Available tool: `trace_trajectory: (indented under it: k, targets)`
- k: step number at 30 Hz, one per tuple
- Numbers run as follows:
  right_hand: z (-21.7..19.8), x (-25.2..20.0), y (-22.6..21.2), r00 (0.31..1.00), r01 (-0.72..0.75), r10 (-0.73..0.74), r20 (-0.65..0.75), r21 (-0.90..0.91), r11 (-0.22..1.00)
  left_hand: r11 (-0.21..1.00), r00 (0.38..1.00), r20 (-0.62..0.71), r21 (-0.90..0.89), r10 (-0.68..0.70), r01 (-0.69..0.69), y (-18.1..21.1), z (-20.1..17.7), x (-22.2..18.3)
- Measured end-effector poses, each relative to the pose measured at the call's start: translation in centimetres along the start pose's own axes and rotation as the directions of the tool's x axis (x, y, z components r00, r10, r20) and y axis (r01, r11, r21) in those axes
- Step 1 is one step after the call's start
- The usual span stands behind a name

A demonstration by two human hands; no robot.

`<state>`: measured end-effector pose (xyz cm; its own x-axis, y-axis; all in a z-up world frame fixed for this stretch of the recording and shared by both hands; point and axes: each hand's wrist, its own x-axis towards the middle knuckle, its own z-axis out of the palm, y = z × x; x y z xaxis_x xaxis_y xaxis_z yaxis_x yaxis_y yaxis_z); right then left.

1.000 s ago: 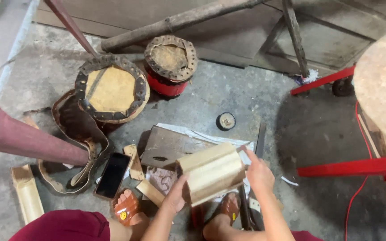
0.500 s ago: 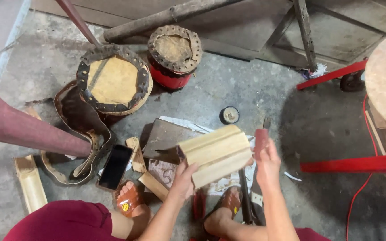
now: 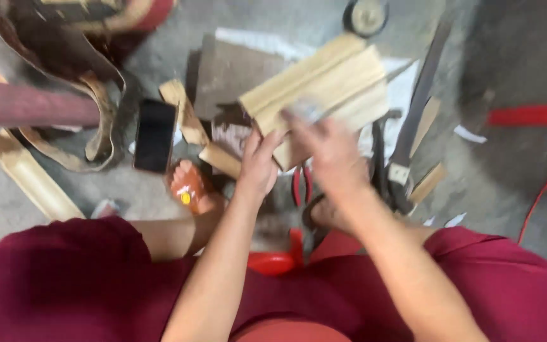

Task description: Sanding the surfaces and edges of a wooden frame while using pliers and a hammer for minor adjustments.

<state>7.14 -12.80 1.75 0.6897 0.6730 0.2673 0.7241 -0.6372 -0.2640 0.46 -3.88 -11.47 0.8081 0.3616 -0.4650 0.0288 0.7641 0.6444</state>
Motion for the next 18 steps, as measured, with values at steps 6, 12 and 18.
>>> trace_trajectory:
  k: [6, 12, 18]
  targets:
    - [-0.7, -2.1, 5.0, 0.991, -0.135, 0.13, -0.036, -0.192, 0.972, 0.993, 0.988, 0.099, 0.04, -0.117, 0.113, -0.8, -1.8, -0.6]
    - [-1.5, -2.4, 6.7, 0.991, -0.131, 0.13, -0.011, -0.102, 0.986, 0.995, 0.996, 0.072, -0.092, -0.044, 0.051, -1.9, -3.1, 0.2]
    - [-0.5, -1.8, 4.9, 0.993, -0.121, 0.11, -0.053, -0.318, 0.94, 0.986, 0.994, 0.041, -0.131, -0.101, 0.106, -5.6, -7.5, 1.2]
